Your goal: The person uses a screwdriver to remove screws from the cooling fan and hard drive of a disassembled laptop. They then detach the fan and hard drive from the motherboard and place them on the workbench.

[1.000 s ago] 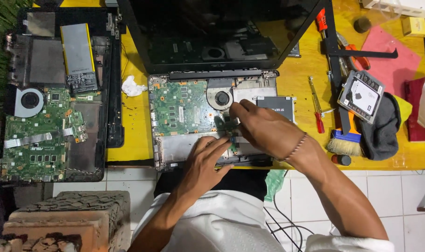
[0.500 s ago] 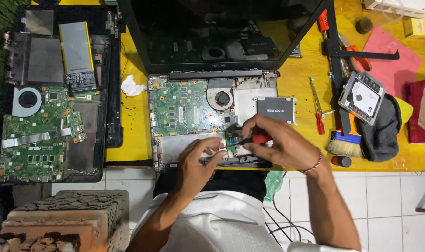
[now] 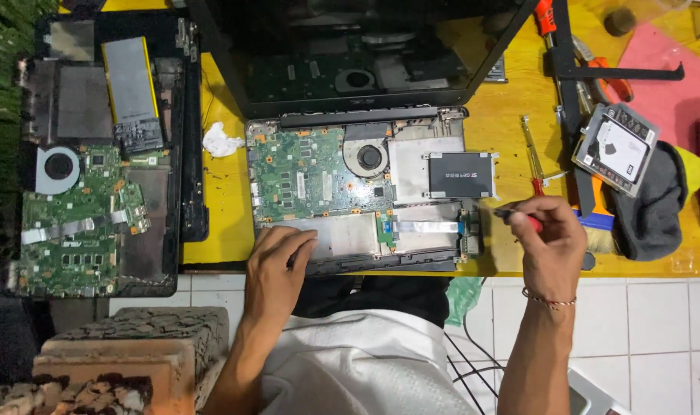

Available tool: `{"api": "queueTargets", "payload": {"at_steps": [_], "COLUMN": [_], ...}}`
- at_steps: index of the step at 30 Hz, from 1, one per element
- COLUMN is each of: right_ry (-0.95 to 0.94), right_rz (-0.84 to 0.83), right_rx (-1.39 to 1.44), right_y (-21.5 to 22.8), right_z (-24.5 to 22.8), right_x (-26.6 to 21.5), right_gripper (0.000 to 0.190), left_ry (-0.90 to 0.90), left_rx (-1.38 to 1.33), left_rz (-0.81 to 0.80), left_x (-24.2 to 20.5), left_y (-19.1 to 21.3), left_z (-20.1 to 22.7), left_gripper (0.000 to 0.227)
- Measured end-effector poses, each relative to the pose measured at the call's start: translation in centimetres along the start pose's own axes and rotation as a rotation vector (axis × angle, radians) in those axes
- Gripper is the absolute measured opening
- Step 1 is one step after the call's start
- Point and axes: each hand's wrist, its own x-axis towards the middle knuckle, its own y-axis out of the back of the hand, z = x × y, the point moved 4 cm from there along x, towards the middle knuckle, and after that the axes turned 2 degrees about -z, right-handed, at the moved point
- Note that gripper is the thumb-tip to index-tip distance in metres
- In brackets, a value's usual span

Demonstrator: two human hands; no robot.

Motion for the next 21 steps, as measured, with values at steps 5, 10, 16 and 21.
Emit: {"api": "queueTargets", "payload": {"at_steps": [5,10,16,21], "right_ry": [0.035,-0.127,-0.361,-0.399], "right_rz": [0.319,0.436,-0.027,-0.073], "right_rx": [0.027,-0.146,-0.574,-0.713], "right_y": [2.2,4.4,-0.9,-3.8], "right_z": [-0.8,-3.8,-3.4,-1.6], "right_x": [-0.5,-0.3,2.4,5.3], "right_gripper": [0.014,0.030,0.044,0.038], "left_ry": [-0.080,-0.046,-0.050,-0.103], "left_rx": [0.026,0.066,0.076,0.079], "left_rz": [-0.056,-0.115,-0.026,0.035], "left_x": [0.4,0.1,0.2,0.5], "left_y": [-0.3,-0.4,-0.9,-1.1], "left_z": [1.4,1.2,1.9,3.2], "left_gripper": [0.011,0.021,0.025,0.025]}}
